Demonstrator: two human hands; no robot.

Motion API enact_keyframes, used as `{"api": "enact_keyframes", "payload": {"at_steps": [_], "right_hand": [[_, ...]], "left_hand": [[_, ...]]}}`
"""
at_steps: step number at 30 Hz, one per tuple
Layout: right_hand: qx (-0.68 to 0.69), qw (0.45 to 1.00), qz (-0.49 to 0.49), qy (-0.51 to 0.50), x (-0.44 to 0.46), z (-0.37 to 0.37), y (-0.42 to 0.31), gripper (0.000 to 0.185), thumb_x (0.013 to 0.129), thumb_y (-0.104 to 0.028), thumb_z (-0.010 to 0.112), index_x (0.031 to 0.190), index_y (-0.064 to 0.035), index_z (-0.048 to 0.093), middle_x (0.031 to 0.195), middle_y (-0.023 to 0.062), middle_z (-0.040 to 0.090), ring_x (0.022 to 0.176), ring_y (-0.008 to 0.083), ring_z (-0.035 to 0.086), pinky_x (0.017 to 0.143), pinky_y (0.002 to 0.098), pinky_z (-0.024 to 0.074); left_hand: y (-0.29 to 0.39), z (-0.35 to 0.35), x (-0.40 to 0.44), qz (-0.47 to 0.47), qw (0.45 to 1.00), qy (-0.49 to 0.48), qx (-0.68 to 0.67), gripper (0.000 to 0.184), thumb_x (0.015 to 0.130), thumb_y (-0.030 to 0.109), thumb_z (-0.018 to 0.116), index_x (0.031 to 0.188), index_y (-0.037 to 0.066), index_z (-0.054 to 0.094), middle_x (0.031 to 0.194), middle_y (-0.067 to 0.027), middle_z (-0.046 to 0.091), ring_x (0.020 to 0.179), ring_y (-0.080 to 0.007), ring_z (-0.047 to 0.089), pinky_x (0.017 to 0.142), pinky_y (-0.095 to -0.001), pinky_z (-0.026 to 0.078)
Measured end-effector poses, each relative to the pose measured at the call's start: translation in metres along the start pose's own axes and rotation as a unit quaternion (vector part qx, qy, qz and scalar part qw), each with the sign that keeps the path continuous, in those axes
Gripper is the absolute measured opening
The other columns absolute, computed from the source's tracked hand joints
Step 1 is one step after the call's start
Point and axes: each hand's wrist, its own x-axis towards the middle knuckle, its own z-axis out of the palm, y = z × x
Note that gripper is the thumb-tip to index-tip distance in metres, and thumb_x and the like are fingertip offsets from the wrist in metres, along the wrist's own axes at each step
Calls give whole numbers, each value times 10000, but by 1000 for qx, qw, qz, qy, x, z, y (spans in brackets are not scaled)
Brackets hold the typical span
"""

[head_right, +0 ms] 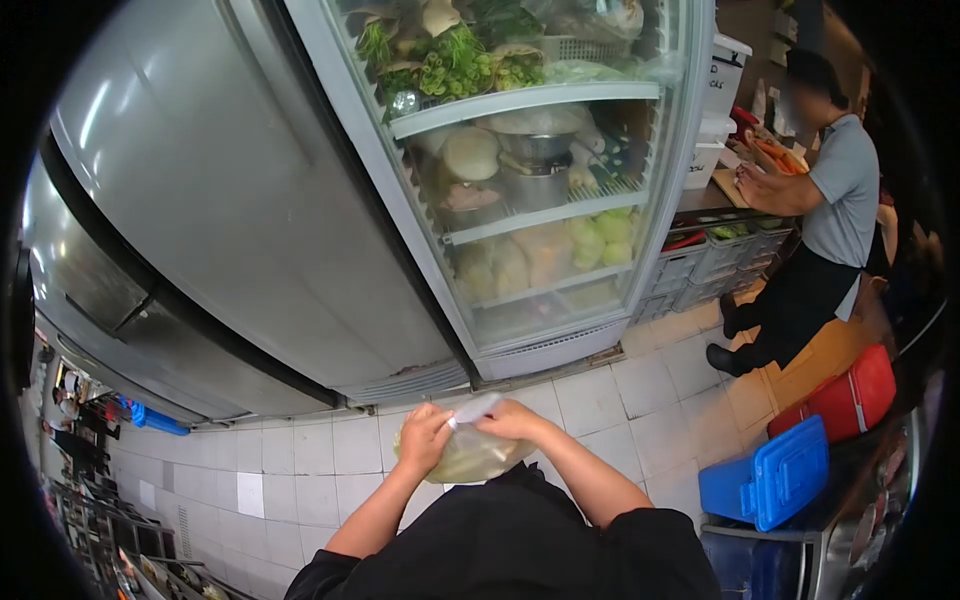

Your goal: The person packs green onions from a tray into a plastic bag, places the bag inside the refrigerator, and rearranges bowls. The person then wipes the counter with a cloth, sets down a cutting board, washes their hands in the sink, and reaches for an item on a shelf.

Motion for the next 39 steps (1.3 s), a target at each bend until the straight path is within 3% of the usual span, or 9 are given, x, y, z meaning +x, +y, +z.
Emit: {"api": "enact_keyframes", "payload": {"at_steps": [7,10,12,15,18,20,25,35,39], "right_hand": [[76,989,-66,110,6,4,-11,464,911,-344,633,1283,-70,589,1212,163,641,1110,298,611,945,367,468],[45,984,20,170,17,5,-18,403,926,-410,594,1078,-49,684,946,141,706,886,274,677,784,378,515],[-5,980,90,179,26,5,-17,405,930,-421,579,985,-42,711,826,120,715,788,263,690,716,384,525],[-12,976,102,192,31,18,-3,479,923,-442,537,884,7,700,811,235,675,795,374,678,727,465,514],[73,970,148,181,36,26,20,440,935,-383,517,875,16,690,759,201,677,708,323,682,670,426,532],[337,911,178,160,34,28,18,400,955,-311,508,775,18,648,671,96,643,606,173,633,582,318,518],[298,915,170,214,39,26,-3,366,952,-265,488,758,12,629,679,78,631,596,165,620,567,301,518],[294,912,116,260,21,-8,-45,330,939,-242,556,735,2,644,643,64,630,588,144,628,573,295,527],[151,962,68,217,63,2,-44,369,929,-307,555,728,-22,673,660,74,672,627,184,654,650,331,527]], "left_hand": [[-7,4,30,-48,996,-25,74,156,853,208,666,914,76,722,770,-61,605,727,-249,602,683,-373,463],[-32,11,42,-252,940,-173,-154,163,875,214,634,883,65,698,743,-43,591,709,-185,609,600,-342,484],[-39,14,52,-405,810,-273,-325,200,911,221,587,855,37,643,775,-38,609,703,-154,627,573,-306,512],[-38,19,57,-400,795,-277,-362,194,923,202,566,865,20,603,804,-55,624,705,-159,640,588,-300,540],[-54,31,60,-319,834,-310,-326,163,921,168,571,928,7,597,828,-70,636,715,-168,646,621,-310,562],[-59,35,64,-279,855,-323,-294,158,920,155,569,948,2,598,838,-78,641,721,-173,647,632,-313,566],[-71,48,71,-141,945,-252,-151,211,866,115,588,1071,66,587,755,-81,638,691,-197,644,642,-376,531],[-72,-12,91,-91,970,-217,-63,428,823,128,570,1245,198,579,793,-135,664,783,-344,663,736,-461,515],[-106,7,72,86,953,-290,-4,451,810,171,576,1260,150,580,989,-157,648,987,-358,620,849,-457,498]]}}
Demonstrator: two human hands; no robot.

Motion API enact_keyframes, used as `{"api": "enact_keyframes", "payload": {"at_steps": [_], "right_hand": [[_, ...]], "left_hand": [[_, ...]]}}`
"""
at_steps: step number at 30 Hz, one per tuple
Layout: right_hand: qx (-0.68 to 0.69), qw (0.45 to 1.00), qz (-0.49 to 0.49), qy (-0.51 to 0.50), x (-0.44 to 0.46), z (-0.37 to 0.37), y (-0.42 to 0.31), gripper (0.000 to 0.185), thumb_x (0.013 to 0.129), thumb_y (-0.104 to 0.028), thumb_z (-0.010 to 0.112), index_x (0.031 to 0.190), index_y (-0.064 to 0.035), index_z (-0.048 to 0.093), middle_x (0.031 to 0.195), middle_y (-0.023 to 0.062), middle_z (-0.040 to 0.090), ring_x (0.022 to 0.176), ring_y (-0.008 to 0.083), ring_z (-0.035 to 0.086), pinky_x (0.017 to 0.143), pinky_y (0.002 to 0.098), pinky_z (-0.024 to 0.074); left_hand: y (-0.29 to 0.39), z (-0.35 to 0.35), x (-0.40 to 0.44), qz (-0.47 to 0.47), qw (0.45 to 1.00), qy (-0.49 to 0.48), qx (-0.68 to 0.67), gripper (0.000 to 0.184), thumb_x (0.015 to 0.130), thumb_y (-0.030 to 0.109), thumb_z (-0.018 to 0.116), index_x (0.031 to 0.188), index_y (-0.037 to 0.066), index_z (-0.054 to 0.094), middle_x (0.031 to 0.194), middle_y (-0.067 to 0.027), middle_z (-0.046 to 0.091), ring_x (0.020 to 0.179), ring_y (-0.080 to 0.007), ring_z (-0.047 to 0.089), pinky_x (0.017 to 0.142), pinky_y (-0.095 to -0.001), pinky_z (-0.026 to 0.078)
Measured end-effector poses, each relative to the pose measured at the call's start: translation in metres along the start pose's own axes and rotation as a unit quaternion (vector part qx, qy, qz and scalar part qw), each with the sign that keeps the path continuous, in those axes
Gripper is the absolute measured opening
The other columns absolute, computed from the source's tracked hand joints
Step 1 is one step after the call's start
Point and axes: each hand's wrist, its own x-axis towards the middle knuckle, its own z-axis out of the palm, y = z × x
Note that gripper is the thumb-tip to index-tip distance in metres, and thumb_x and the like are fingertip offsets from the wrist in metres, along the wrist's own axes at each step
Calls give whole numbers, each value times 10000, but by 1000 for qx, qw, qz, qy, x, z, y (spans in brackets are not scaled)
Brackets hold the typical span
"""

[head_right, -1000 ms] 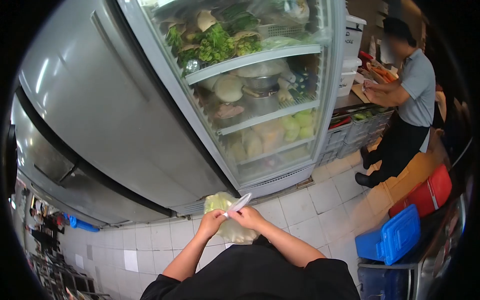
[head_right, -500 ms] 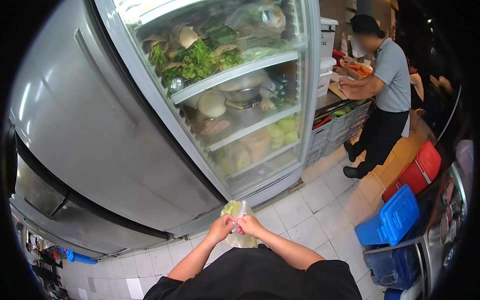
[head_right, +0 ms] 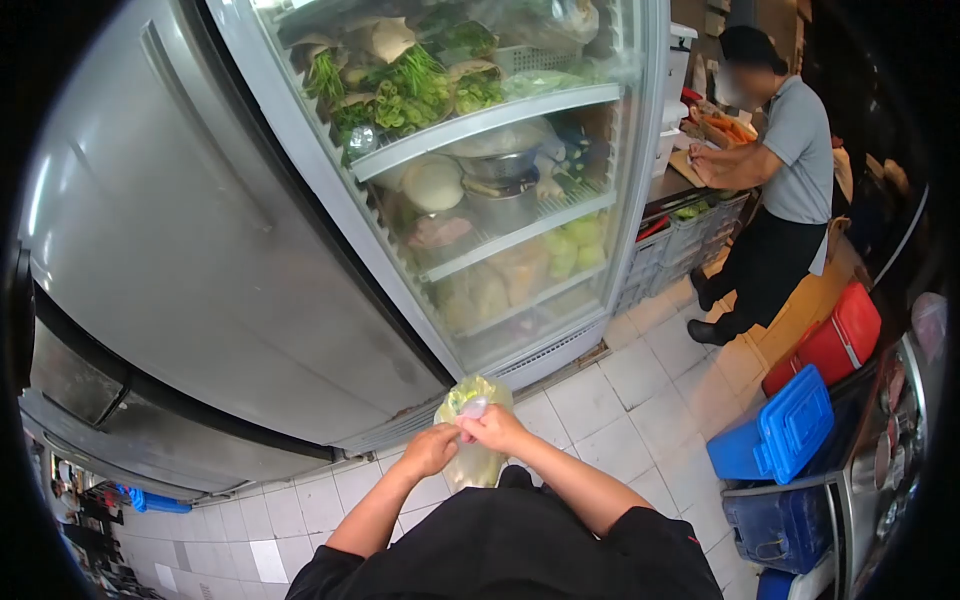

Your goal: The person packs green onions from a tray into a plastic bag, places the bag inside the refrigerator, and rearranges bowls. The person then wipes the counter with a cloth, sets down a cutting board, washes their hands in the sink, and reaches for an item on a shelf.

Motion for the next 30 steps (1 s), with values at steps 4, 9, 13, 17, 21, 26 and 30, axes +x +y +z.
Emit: {"api": "enact_keyframes", "payload": {"at_steps": [4,9,13,17,21,26,30], "right_hand": [[-85,991,-70,-80,22,8,-45,395,923,-344,561,718,-23,667,686,105,688,665,250,674,675,368,527],[-139,955,-172,-197,67,18,-113,307,925,-313,566,832,-46,684,798,123,695,743,271,669,692,384,514],[-473,822,-305,-91,148,12,-155,224,880,-237,561,899,-60,695,859,129,656,891,327,635,912,445,464],[-665,664,-334,-70,222,17,-153,249,885,-230,548,957,-71,726,1001,86,679,1051,295,605,1126,475,292],[-841,479,-197,-156,246,41,-149,364,926,-255,498,1205,-87,661,1300,90,591,1254,273,500,1171,502,181],[-874,437,-160,-140,273,59,-97,478,957,-296,485,1384,-89,541,1480,75,470,1383,278,389,1160,510,182],[-883,425,-139,-143,264,60,-109,477,973,-300,431,1367,-59,549,1469,100,475,1380,264,384,1151,483,202]], "left_hand": [[30,-32,-12,-58,998,-8,-5,333,772,239,664,1042,58,592,992,-161,638,967,-359,615,819,-467,496],[-15,4,-36,-113,983,132,-54,276,750,204,723,935,43,596,902,-196,665,881,-394,644,720,-457,503],[-23,16,-76,-168,972,119,-116,258,753,176,709,955,51,608,881,-193,681,849,-392,660,703,-453,509],[-24,2,-110,-278,935,180,-131,350,750,184,693,1084,95,640,908,-196,691,855,-385,672,741,-435,528],[-39,4,-141,-338,910,199,-132,431,751,178,691,1173,111,636,926,-191,700,857,-361,685,757,-419,536],[-59,23,-162,-387,885,215,-145,421,757,162,692,1168,90,634,902,-187,702,841,-343,691,743,-413,534],[-63,14,-168,-394,882,214,-148,427,757,175,694,1168,78,633,868,-191,696,827,-346,689,732,-413,531]]}}
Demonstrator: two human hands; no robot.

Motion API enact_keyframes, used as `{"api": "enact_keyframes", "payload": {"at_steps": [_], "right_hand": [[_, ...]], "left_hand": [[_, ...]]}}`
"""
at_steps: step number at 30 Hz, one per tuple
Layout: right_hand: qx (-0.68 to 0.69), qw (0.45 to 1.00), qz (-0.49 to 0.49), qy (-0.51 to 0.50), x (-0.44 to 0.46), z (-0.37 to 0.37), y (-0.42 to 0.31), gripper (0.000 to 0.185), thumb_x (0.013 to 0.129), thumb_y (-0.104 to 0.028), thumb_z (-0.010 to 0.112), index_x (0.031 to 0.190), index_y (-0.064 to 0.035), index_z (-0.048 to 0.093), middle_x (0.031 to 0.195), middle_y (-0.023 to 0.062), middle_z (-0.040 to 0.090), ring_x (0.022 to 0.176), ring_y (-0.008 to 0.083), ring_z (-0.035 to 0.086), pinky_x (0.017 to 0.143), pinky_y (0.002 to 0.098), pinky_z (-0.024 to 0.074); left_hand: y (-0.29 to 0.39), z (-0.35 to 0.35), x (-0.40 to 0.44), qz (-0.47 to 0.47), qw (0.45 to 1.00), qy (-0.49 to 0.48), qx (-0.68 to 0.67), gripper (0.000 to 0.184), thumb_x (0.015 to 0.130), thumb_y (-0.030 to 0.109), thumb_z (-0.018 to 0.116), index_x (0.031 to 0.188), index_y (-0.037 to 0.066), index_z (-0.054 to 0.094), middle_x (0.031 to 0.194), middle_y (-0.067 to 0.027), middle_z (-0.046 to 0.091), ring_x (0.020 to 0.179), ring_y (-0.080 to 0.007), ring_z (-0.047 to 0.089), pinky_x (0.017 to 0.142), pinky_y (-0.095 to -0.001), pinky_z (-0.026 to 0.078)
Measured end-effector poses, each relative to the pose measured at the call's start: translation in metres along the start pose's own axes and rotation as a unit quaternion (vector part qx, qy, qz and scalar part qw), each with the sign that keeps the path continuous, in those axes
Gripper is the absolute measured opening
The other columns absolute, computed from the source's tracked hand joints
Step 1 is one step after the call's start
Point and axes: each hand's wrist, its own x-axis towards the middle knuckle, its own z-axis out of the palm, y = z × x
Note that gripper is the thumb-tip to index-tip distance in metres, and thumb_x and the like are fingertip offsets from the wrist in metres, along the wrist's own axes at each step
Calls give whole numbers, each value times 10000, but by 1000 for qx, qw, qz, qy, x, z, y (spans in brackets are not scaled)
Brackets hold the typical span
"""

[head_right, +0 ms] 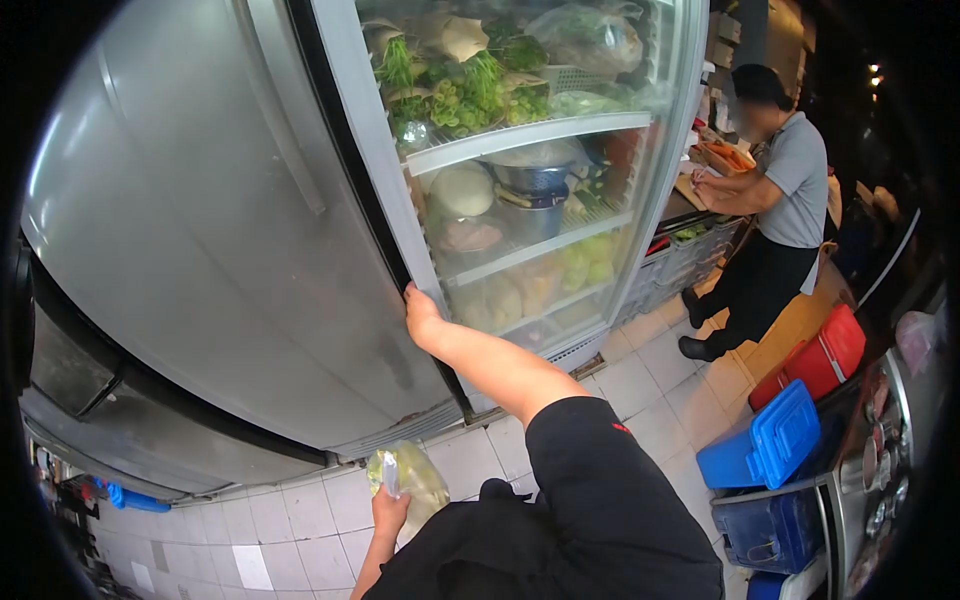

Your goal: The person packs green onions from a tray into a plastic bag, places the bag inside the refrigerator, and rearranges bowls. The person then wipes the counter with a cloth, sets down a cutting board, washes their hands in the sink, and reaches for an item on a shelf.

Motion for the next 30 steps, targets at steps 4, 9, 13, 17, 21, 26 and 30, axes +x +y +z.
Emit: {"api": "enact_keyframes", "payload": {"at_steps": [4,9,13,17,21,26,30], "right_hand": [[10,1000,6,27,-22,-9,-3,445,950,-287,468,1293,-46,617,1412,139,528,1345,295,420,1117,463,250],[55,996,-3,69,-82,-15,-28,400,914,-268,505,1192,-36,675,1279,159,616,1250,315,492,1075,468,295],[176,977,4,120,-144,-15,-52,249,873,-231,526,955,-75,701,975,99,666,1032,262,551,956,442,364],[301,932,30,198,-209,-11,-73,153,852,-191,547,791,-86,640,822,61,613,920,237,553,899,393,387],[353,911,67,200,-265,-17,-88,114,825,-189,590,790,-84,614,786,50,580,880,238,554,874,381,394],[431,879,116,170,-317,2,-100,152,782,-236,683,853,-117,621,809,42,574,839,235,558,841,394,401],[473,851,139,181,-352,34,-104,169,796,-248,684,898,-121,637,826,51,583,872,248,568,814,399,410]], "left_hand": [[-6,-1,10,23,1000,-12,-1,399,757,182,685,1135,67,634,854,-200,691,816,-366,683,718,-425,529],[-14,7,30,51,998,-47,0,339,750,180,679,1060,54,627,844,-206,684,817,-385,672,716,-442,526],[-7,9,42,103,991,-85,-2,328,753,193,678,1047,61,620,834,-205,676,817,-390,667,720,-447,523],[-5,30,59,123,982,-139,-20,317,757,203,680,1034,63,615,850,-203,676,819,-392,664,717,-453,520],[13,46,68,169,965,-199,9,307,766,212,676,1024,60,606,868,-200,675,837,-390,660,725,-457,513],[62,63,75,233,946,-226,14,307,771,214,671,1028,62,601,874,-196,675,849,-388,658,736,-453,510],[114,65,74,272,934,-231,-16,303,762,202,676,1026,71,606,877,-196,673,851,-391,654,735,-446,509]]}}
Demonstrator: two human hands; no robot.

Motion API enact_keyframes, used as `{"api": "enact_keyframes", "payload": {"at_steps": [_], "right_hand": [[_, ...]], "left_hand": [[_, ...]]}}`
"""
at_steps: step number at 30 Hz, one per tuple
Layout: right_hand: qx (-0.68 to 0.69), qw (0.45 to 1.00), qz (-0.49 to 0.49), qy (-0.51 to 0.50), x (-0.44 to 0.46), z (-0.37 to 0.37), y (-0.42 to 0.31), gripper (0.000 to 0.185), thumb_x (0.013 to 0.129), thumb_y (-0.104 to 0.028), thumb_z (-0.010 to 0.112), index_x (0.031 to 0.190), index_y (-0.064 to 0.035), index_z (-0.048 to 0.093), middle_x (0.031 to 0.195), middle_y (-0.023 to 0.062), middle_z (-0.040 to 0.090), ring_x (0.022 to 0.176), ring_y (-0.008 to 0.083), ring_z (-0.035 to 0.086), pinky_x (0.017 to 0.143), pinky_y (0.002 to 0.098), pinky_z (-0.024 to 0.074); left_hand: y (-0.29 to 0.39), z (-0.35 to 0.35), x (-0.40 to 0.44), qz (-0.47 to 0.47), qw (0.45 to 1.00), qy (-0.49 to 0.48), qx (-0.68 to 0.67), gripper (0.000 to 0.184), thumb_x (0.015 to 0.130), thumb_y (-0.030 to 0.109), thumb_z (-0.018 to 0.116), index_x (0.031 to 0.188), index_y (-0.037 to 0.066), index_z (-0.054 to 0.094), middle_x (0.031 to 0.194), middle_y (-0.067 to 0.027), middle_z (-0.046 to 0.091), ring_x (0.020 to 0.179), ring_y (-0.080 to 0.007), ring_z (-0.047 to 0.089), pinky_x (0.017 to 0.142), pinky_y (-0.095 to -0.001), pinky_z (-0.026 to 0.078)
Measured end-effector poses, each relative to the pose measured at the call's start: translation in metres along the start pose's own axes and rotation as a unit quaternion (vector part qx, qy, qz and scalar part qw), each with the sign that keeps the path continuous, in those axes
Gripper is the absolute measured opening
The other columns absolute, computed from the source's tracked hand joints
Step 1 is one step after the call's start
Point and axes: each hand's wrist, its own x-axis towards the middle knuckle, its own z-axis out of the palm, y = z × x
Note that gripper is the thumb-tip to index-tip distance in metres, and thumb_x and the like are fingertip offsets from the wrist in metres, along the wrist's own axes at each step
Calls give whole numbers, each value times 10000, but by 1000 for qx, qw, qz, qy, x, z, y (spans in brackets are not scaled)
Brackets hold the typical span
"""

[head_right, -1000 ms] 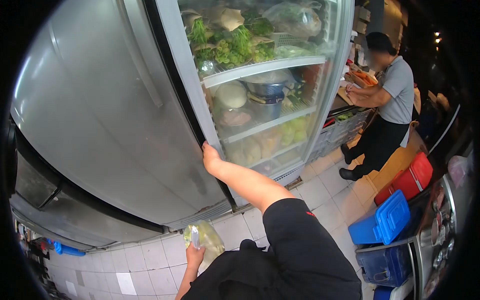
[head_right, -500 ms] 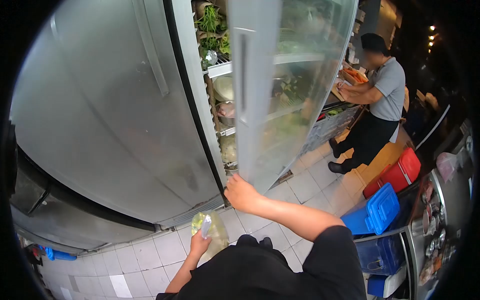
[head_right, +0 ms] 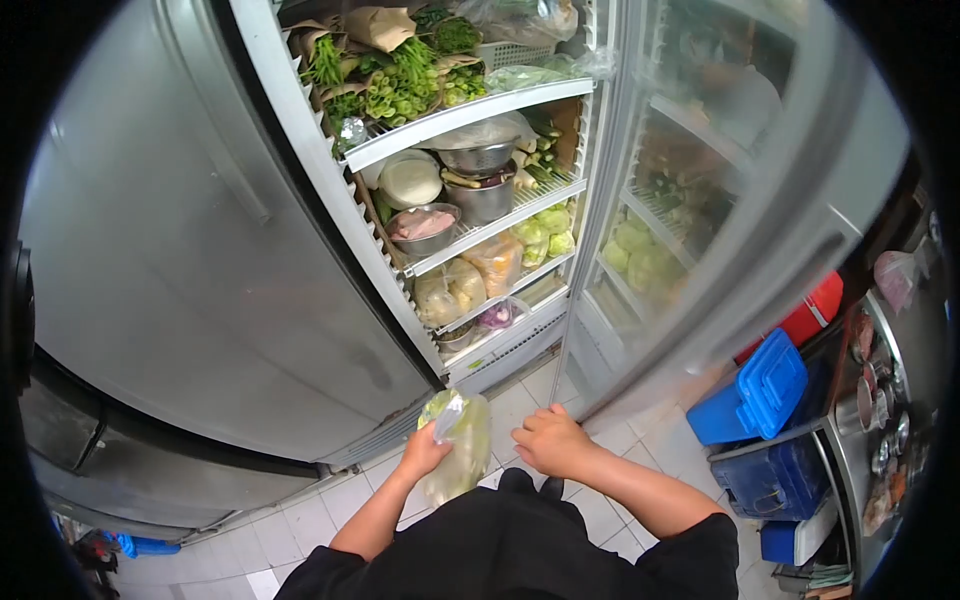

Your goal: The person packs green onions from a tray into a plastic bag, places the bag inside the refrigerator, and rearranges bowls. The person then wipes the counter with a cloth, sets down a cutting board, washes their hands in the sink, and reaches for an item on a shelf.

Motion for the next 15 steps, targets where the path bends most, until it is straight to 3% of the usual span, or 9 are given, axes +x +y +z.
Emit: {"api": "enact_keyframes", "payload": {"at_steps": [2,4,6,8,10,12,13,15], "right_hand": [[106,993,39,-19,-22,-8,15,200,834,-285,663,947,-119,662,865,79,615,901,289,599,787,432,450],[237,959,40,-151,-58,-6,29,303,893,-361,595,1014,-96,676,945,124,660,946,345,625,794,466,486],[232,872,131,-411,-97,-6,36,406,910,-433,541,1041,-74,678,1019,158,685,972,367,639,823,471,506],[197,818,249,-479,-180,50,72,473,890,-468,534,1045,-45,677,1063,188,687,1002,376,635,852,463,503],[186,829,366,-379,-280,121,134,448,856,-422,596,1047,-25,674,1063,222,678,1001,383,637,878,433,503],[294,682,632,-222,-315,131,177,324,808,-197,655,1104,-73,698,1055,171,697,985,311,649,869,393,507],[295,683,629,-225,-319,132,186,324,808,-197,655,1104,-73,698,1055,171,697,985,311,649,869,393,507],[399,749,524,65,-330,134,200,501,763,-42,664,1261,-79,618,1147,125,664,970,221,634,832,313,504]], "left_hand": [[17,3,15,7,1000,4,-5,301,760,198,678,1027,77,610,878,-193,673,853,-389,653,734,-441,510],[29,9,27,9,999,2,40,280,755,188,682,1002,78,608,864,-185,669,838,-382,652,722,-435,509],[42,14,38,16,999,12,39,270,754,186,682,985,74,601,857,-183,666,828,-381,652,715,-436,508],[55,19,45,21,999,23,37,260,753,185,683,969,71,594,849,-181,664,818,-379,651,708,-436,507],[67,28,52,8,1000,9,6,259,747,180,683,965,73,593,846,-184,662,815,-378,650,701,-437,505],[72,41,63,10,1000,2,21,273,747,185,682,986,83,601,857,-184,666,824,-374,653,706,-437,506],[75,45,69,17,999,-10,37,288,746,191,681,1007,93,609,868,-183,669,834,-370,656,711,-438,507],[90,53,78,0,997,-41,58,293,748,195,677,1017,99,609,882,-183,670,848,-373,654,723,-442,506]]}}
